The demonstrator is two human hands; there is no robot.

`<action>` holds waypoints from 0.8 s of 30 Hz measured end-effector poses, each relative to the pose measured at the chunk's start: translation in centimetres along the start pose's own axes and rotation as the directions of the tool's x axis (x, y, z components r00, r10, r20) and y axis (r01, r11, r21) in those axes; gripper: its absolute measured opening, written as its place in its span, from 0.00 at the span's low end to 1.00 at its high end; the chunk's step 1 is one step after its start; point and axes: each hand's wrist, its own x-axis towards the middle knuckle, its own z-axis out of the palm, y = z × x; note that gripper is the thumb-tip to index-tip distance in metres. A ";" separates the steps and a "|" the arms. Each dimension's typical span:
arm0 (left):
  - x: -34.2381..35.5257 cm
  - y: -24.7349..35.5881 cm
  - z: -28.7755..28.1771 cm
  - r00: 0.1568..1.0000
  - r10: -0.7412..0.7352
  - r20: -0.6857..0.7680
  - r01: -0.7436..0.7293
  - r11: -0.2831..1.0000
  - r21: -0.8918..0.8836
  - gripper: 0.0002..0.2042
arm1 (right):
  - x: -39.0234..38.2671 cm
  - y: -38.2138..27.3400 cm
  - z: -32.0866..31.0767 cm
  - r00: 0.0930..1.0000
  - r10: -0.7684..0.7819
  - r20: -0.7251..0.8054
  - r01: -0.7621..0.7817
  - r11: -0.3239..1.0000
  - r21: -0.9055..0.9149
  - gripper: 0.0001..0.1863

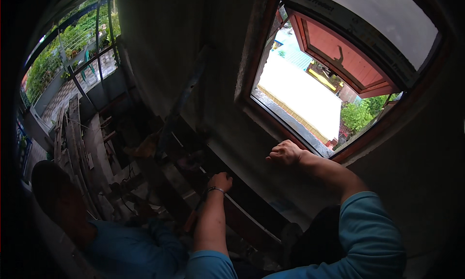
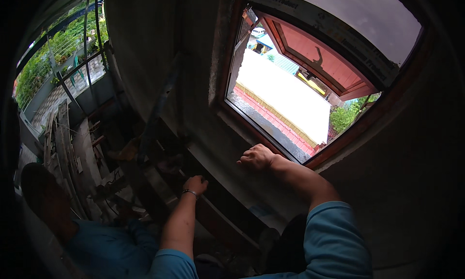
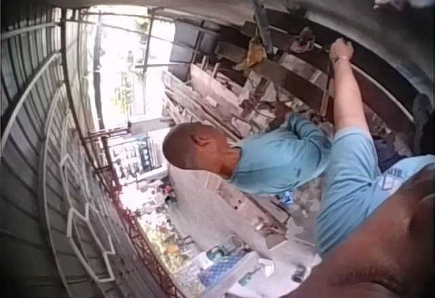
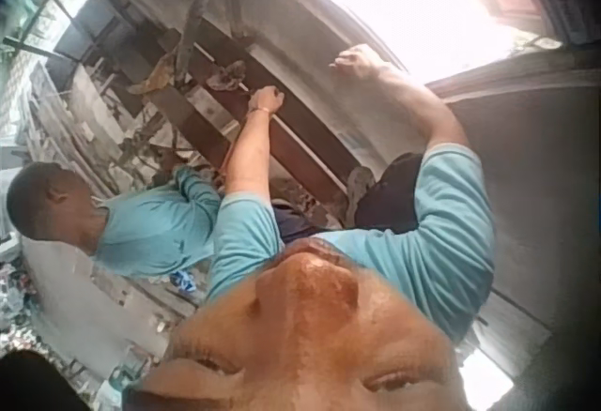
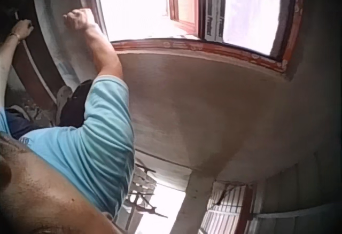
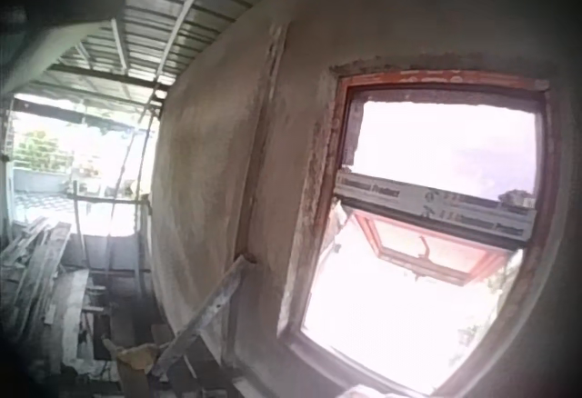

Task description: The person installs a window frame by drilling holes into the frame and wall with an electric drill, then drives screws into the frame using a screwdriver.

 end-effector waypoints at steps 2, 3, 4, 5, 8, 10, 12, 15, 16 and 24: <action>0.2 0.0 0.2 1.000 -0.021 -0.004 0.021 1.000 -0.008 0.17 | -0.2 0.6 0.7 0.999 -0.003 -0.039 0.001 0.999 -0.050 0.17; 0.3 0.0 0.2 1.000 -0.012 0.010 0.012 1.000 -0.015 0.17 | -0.1 0.4 1.5 1.000 0.001 -0.017 -0.002 0.999 -0.035 0.17; 0.2 0.0 0.3 1.000 0.003 0.012 -0.003 1.000 0.001 0.17 | -0.4 1.2 1.2 0.977 0.201 0.065 -0.192 0.973 -0.125 0.18; 0.0 -0.3 0.2 1.000 0.016 0.004 -0.016 0.999 0.030 0.18 | -0.3 0.9 1.8 0.981 0.150 0.124 -0.137 0.985 -0.104 0.17; -0.2 -1.0 0.0 1.000 0.004 -0.031 -0.003 0.999 0.053 0.18 | -0.7 1.6 1.9 0.974 0.223 -0.030 -0.224 0.974 -0.037 0.16; -0.4 -1.5 -0.2 1.000 -0.020 -0.006 0.021 0.998 0.062 0.18 | -0.9 1.9 2.2 0.995 0.098 -0.015 -0.098 0.995 0.017 0.15; -0.5 -1.8 -0.3 1.000 -0.018 0.008 0.018 0.997 0.075 0.18 | -1.0 2.2 2.4 0.979 0.162 -0.123 -0.155 0.986 0.062 0.15; -0.8 -1.5 -0.4 1.000 -0.001 -0.004 0.002 0.992 0.124 0.18 | -0.7 2.8 2.2 0.975 0.208 -0.071 -0.211 0.977 -0.039 0.18; -1.1 -1.5 -0.4 1.000 -0.001 -0.012 0.002 0.993 0.114 0.18 | -0.5 2.6 2.1 0.977 0.199 -0.074 -0.201 0.980 -0.014 0.18; -1.6 -1.8 -0.3 0.999 -0.002 -0.049 0.006 0.997 0.081 0.15 | 2.3 -3.3 -0.8 0.991 0.024 -0.129 -0.022 1.000 0.016 0.19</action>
